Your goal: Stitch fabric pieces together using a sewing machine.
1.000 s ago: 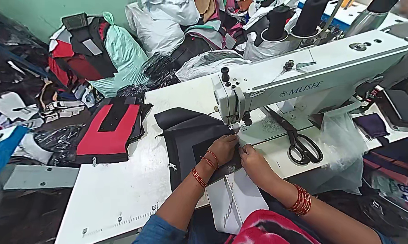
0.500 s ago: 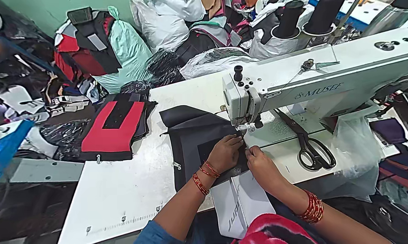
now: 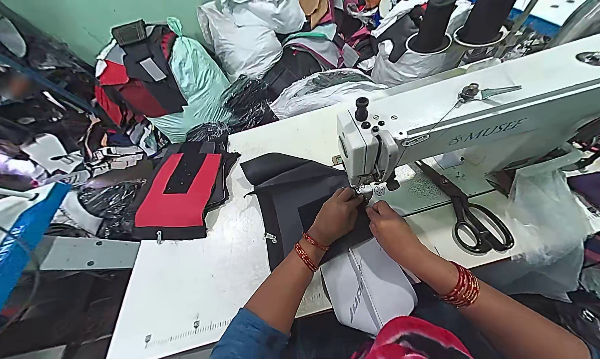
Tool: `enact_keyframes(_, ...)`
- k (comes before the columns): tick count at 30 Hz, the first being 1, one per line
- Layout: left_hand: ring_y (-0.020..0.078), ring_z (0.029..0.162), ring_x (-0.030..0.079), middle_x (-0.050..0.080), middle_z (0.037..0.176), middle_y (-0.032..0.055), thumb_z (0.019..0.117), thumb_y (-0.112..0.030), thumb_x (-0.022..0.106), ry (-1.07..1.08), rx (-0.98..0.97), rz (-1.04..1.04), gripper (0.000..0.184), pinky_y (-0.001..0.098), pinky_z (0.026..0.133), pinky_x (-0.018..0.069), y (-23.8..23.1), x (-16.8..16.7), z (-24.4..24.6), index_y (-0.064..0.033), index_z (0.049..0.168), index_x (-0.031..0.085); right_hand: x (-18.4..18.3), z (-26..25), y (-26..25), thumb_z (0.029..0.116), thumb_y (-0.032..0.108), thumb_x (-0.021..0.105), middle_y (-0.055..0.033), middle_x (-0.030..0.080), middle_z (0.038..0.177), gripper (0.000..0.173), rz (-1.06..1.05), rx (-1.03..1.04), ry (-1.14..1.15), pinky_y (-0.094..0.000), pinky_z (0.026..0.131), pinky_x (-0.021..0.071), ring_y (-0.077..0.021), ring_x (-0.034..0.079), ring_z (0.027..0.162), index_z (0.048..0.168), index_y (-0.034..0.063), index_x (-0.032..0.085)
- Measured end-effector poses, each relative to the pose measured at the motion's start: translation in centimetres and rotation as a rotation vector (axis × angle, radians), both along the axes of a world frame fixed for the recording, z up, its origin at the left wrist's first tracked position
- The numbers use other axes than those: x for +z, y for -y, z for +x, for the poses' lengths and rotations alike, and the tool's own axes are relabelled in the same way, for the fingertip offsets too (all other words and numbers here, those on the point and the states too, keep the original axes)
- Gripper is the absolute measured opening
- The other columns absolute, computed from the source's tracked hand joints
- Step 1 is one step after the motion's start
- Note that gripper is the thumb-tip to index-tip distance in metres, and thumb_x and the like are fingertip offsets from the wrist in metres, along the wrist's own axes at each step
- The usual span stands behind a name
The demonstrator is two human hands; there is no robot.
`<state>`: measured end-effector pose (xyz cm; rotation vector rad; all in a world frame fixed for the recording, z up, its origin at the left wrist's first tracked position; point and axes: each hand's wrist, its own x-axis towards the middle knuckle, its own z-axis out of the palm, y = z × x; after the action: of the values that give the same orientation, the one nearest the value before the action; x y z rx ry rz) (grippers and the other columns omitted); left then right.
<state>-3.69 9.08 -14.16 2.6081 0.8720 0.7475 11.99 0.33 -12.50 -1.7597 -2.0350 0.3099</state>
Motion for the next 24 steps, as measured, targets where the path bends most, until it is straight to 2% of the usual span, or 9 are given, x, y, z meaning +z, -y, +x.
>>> enact_keyframes(5,0.0346,0.099,0.070,0.072,0.101,0.0182,0.0870,0.003,0.060,-0.004,-0.025,0.038,0.025,0.0457,0.085,0.0589,-1.2,0.0,0.0,0.0003,0.104,0.078,1.9,0.3,-1.2,0.1002,-0.003,0.049,-0.0302,0.061,0.124,0.035,-0.241,0.010,-0.045,-0.0449,0.095,0.0543,-0.0403,0.066,0.109,0.132,-0.0113,0.061)
enact_keyframes(8,0.0339,0.100,0.070,0.072,0.100,0.0174,0.0851,0.004,0.062,-0.002,-0.039,0.090,0.024,0.0448,0.085,0.0593,-1.3,0.0,-0.1,0.0008,0.102,0.078,1.9,0.4,-1.4,0.1008,-0.002,0.048,-0.0296,0.062,0.121,0.034,-0.238,0.023,-0.062,-0.0462,0.094,0.0541,-0.0404,0.066,0.108,0.130,-0.0115,0.062)
enact_keyframes(12,0.0382,0.115,0.067,0.072,0.113,0.0214,0.0872,0.003,0.061,-0.058,0.006,0.023,0.024,0.0506,0.103,0.0526,1.3,0.8,0.5,0.0045,0.106,0.076,2.4,2.5,-1.5,0.1024,0.008,0.055,-0.0237,0.064,0.115,0.035,-0.318,0.000,-0.246,-0.0439,0.091,0.0528,-0.0326,0.064,0.099,0.134,-0.0040,0.064)
enact_keyframes(14,0.0393,0.129,0.060,0.069,0.127,0.0224,0.0916,-0.007,0.058,-0.148,0.050,-0.125,0.032,0.0523,0.113,0.0448,4.2,2.2,1.0,0.0045,0.117,0.074,2.8,4.0,-0.3,0.1037,0.019,0.060,-0.0210,0.064,0.113,0.039,-0.326,-0.033,-0.270,-0.0435,0.085,0.0531,-0.0291,0.064,0.090,0.137,0.0004,0.063)
enact_keyframes(16,0.0380,0.139,0.052,0.062,0.140,0.0208,0.0972,-0.014,0.057,-0.260,0.095,-0.219,0.039,0.0500,0.117,0.0398,6.5,3.1,1.1,0.0016,0.132,0.067,3.2,5.3,2.6,0.1036,0.024,0.059,-0.0188,0.069,0.095,0.032,-0.262,-0.054,-0.281,-0.0455,0.078,0.0557,-0.0289,0.067,0.082,0.112,-0.0023,0.074)
enact_keyframes(17,0.0364,0.143,0.048,0.059,0.145,0.0192,0.1014,-0.015,0.055,-0.314,0.113,-0.267,0.039,0.0478,0.119,0.0383,7.1,3.5,1.0,-0.0017,0.137,0.064,3.7,5.9,4.4,0.1047,0.027,0.056,-0.0148,0.066,0.082,0.035,-0.326,-0.032,-0.313,-0.0440,0.071,0.0525,-0.0255,0.064,0.074,0.097,-0.0019,0.073)
enact_keyframes(19,0.0358,0.144,0.047,0.057,0.148,0.0179,0.1045,-0.014,0.054,-0.362,0.117,-0.269,0.038,0.0463,0.119,0.0385,7.5,3.7,0.5,-0.0061,0.141,0.063,4.9,7.0,7.6,0.1076,0.037,0.050,-0.0078,0.063,0.071,0.046,-0.653,0.100,-0.357,-0.0402,0.063,0.0507,-0.0186,0.060,0.063,0.086,0.0015,0.069)
enact_keyframes(21,0.0378,0.142,0.049,0.057,0.147,0.0194,0.1037,-0.008,0.052,-0.406,0.084,-0.211,0.038,0.0481,0.117,0.0396,7.4,3.7,0.4,-0.0044,0.140,0.062,5.0,7.3,9.8,0.1081,0.045,0.047,-0.0115,0.069,0.080,0.051,-0.909,0.202,-0.301,-0.0466,0.071,0.0532,-0.0239,0.066,0.071,0.097,0.0013,0.071)
enact_keyframes(24,0.0412,0.140,0.050,0.055,0.147,0.0237,0.0985,0.008,0.047,-0.606,0.070,-0.129,0.044,0.0513,0.114,0.0430,8.0,4.5,1.6,0.0049,0.142,0.056,2.0,6.8,12.5,0.1041,0.045,0.056,-0.0208,0.068,0.098,0.051,-0.845,0.094,-0.382,-0.0541,0.084,0.0520,-0.0341,0.068,0.089,0.111,-0.0037,0.069)
